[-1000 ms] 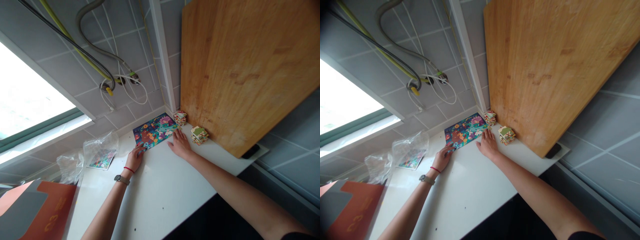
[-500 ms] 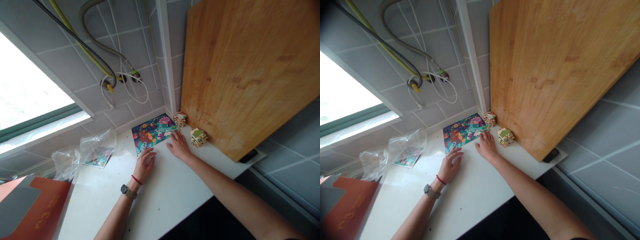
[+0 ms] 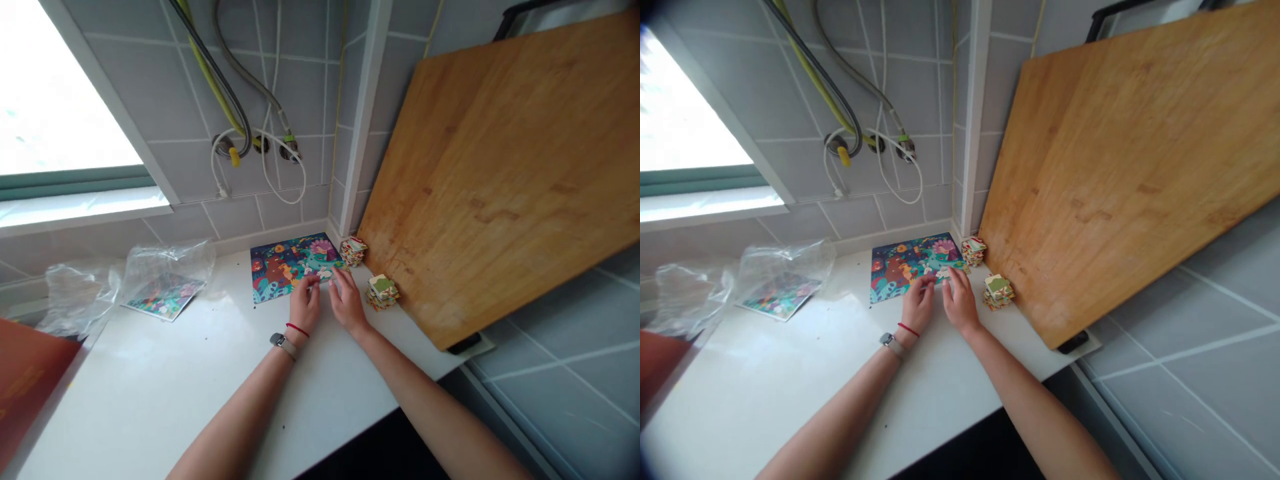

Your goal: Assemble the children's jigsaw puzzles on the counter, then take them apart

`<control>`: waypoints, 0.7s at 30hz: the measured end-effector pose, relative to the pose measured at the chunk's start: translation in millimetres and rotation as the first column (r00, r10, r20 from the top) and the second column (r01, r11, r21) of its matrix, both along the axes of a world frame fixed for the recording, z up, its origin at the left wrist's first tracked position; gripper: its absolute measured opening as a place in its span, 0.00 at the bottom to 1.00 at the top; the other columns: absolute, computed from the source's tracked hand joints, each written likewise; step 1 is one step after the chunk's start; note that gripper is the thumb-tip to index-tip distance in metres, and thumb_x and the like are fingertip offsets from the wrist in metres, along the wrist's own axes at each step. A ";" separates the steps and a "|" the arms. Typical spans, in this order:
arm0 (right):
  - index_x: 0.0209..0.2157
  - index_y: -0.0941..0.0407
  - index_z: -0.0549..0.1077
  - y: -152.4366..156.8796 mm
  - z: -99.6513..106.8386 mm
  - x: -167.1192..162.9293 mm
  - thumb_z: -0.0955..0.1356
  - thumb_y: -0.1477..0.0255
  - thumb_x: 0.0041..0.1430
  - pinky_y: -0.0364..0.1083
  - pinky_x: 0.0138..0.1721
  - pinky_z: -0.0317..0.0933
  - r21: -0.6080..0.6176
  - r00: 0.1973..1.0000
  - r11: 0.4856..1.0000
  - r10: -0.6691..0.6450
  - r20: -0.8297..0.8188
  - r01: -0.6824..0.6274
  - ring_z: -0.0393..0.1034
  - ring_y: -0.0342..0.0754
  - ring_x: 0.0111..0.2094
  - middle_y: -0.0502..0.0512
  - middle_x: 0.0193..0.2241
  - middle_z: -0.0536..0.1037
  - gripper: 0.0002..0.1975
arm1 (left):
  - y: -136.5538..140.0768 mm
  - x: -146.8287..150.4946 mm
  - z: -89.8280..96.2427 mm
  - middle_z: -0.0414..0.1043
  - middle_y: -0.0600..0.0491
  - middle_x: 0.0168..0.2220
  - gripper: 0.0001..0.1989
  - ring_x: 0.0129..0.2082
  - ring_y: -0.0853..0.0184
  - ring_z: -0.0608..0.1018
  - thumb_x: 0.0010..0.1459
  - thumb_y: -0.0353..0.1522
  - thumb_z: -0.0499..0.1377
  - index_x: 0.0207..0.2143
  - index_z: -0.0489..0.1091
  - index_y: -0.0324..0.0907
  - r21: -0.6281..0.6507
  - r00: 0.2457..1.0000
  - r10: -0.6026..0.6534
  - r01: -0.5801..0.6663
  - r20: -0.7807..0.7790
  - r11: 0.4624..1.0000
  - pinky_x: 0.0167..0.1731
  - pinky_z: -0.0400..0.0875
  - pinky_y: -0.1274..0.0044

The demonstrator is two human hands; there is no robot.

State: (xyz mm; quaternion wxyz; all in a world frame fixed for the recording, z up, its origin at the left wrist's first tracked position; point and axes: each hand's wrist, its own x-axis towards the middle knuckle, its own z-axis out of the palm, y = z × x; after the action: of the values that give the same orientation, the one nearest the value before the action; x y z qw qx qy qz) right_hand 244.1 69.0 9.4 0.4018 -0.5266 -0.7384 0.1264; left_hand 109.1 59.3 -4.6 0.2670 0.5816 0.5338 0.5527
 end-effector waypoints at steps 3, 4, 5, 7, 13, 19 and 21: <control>0.61 0.57 0.71 -25.4 13.9 6.5 0.56 0.66 0.72 0.52 0.63 0.60 0.037 0.997 0.997 0.072 -0.011 -0.071 0.65 0.53 0.62 0.64 0.59 0.73 0.24 | -5.3 3.8 -2.0 0.81 0.48 0.41 0.10 0.41 0.63 0.81 0.64 0.33 0.54 0.42 0.75 0.43 0.001 0.995 -0.096 0.096 -0.011 0.995 0.43 0.76 0.72; 0.59 0.55 0.74 -37.2 17.7 10.9 0.57 0.65 0.72 0.53 0.63 0.62 0.028 0.995 0.994 0.102 -0.024 -0.101 0.67 0.54 0.60 0.62 0.57 0.74 0.23 | -7.8 3.0 -2.0 0.81 0.49 0.39 0.10 0.39 0.63 0.81 0.64 0.32 0.54 0.41 0.75 0.43 -0.005 0.992 -0.126 0.126 -0.026 0.992 0.41 0.76 0.73; 0.57 0.53 0.76 -49.8 20.6 16.7 0.58 0.65 0.72 0.54 0.62 0.63 0.015 0.992 0.993 0.117 -0.038 -0.116 0.69 0.55 0.59 0.61 0.55 0.76 0.22 | -10.0 1.6 -1.9 0.81 0.49 0.37 0.11 0.38 0.64 0.81 0.64 0.32 0.53 0.42 0.75 0.43 -0.015 0.988 -0.148 0.147 -0.041 0.989 0.40 0.76 0.73; 0.53 0.52 0.78 -75.1 23.6 32.0 0.60 0.65 0.70 0.56 0.59 0.65 0.000 0.993 0.995 0.096 -0.069 -0.096 0.71 0.56 0.55 0.61 0.51 0.78 0.19 | -12.9 -0.9 -2.0 0.81 0.50 0.35 0.12 0.36 0.64 0.81 0.64 0.31 0.52 0.42 0.75 0.43 -0.035 0.983 -0.174 0.172 -0.053 0.984 0.39 0.76 0.74; 0.59 0.55 0.71 -116.6 15.9 87.2 0.68 0.62 0.62 0.61 0.57 0.67 -0.141 0.922 0.955 -0.290 -0.258 0.261 0.71 0.60 0.54 0.65 0.53 0.75 0.25 | -5.8 15.9 1.6 0.80 0.45 0.44 0.13 0.44 0.61 0.81 0.63 0.33 0.55 0.48 0.73 0.41 -0.141 0.980 -0.200 0.201 0.020 0.969 0.45 0.75 0.71; 0.45 0.53 0.70 -112.8 21.0 113.5 0.67 0.62 0.59 0.62 0.56 0.69 -0.653 0.391 0.749 -0.571 -0.722 -0.113 0.75 0.57 0.55 0.62 0.50 0.78 0.15 | 39.2 75.9 30.6 0.74 0.31 0.56 0.33 0.52 0.52 0.80 0.61 0.49 0.61 0.59 0.67 0.33 -0.352 0.954 -0.284 0.298 0.092 0.887 0.48 0.74 0.68; 0.41 0.53 0.68 -107.8 29.2 117.4 0.65 0.61 0.62 0.61 0.57 0.68 -0.669 0.374 0.718 -0.576 -0.727 -0.194 0.75 0.57 0.55 0.61 0.46 0.79 0.11 | 54.7 92.4 41.7 0.74 0.29 0.56 0.37 0.52 0.48 0.79 0.55 0.50 0.67 0.56 0.69 0.31 -0.384 0.943 -0.322 0.330 0.088 0.862 0.48 0.74 0.66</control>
State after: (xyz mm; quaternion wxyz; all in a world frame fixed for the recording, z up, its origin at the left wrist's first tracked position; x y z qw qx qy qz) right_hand 361.6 -38.9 38.6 0.5336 -0.5619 -0.2231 0.5914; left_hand 201.6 114.0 37.1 0.4733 0.5921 0.5250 0.3870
